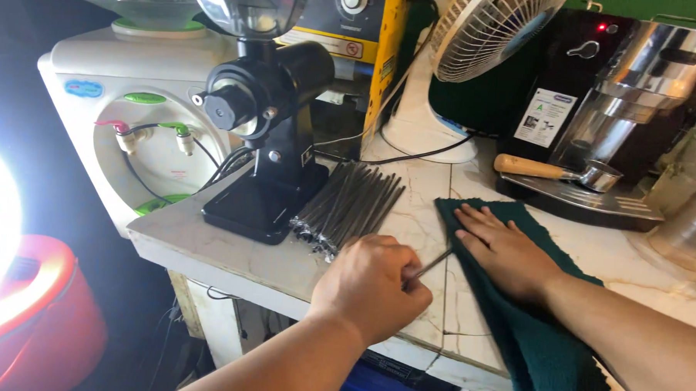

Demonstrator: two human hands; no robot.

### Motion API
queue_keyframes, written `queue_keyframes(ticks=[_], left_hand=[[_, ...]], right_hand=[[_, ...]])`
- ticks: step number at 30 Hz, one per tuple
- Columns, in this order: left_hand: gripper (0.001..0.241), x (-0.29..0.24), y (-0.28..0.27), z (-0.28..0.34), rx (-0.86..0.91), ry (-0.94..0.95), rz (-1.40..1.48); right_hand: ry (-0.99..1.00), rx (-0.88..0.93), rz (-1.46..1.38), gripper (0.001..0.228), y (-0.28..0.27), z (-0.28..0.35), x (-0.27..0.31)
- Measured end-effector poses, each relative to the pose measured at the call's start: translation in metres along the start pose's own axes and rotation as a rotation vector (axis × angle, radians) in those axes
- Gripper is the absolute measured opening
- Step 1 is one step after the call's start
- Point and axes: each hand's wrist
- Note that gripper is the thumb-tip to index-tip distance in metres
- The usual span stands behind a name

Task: Cleaning individual reusable metal straws with a cloth.

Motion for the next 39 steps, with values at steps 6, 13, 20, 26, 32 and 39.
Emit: queue_keyframes(ticks=[6, 13, 20, 26, 32, 39], left_hand=[[0.031, 0.011, 0.009, 0.000, -0.008, -0.001, 0.132], [0.022, 0.004, 0.001, -0.001, 0.040, -0.019, 0.181], [0.016, 0.008, 0.007, -0.001, 0.015, 0.005, 0.150], [0.015, 0.011, 0.010, -0.004, 0.015, 0.025, 0.169], [0.013, 0.019, 0.017, -0.005, -0.046, 0.141, 0.143], [0.008, 0.021, 0.017, -0.007, -0.102, 0.383, -0.027]], right_hand=[[-0.051, -0.009, 0.061, 0.062, 0.003, 0.020, 0.037], [-0.156, 0.023, -0.100, 0.058, -0.011, 0.046, 0.074], [0.176, 0.007, 0.016, 0.062, -0.001, 0.004, 0.008], [0.038, -0.037, 0.123, 0.062, 0.015, 0.008, 0.026], [-0.078, -0.030, -0.045, 0.056, -0.019, 0.080, 0.093], [0.225, -0.032, 0.009, 0.057, -0.031, 0.117, 0.038]])
Point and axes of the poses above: each hand's wrist, its own z-axis away from the middle knuckle, its own y-axis out of the palm, x = y × z
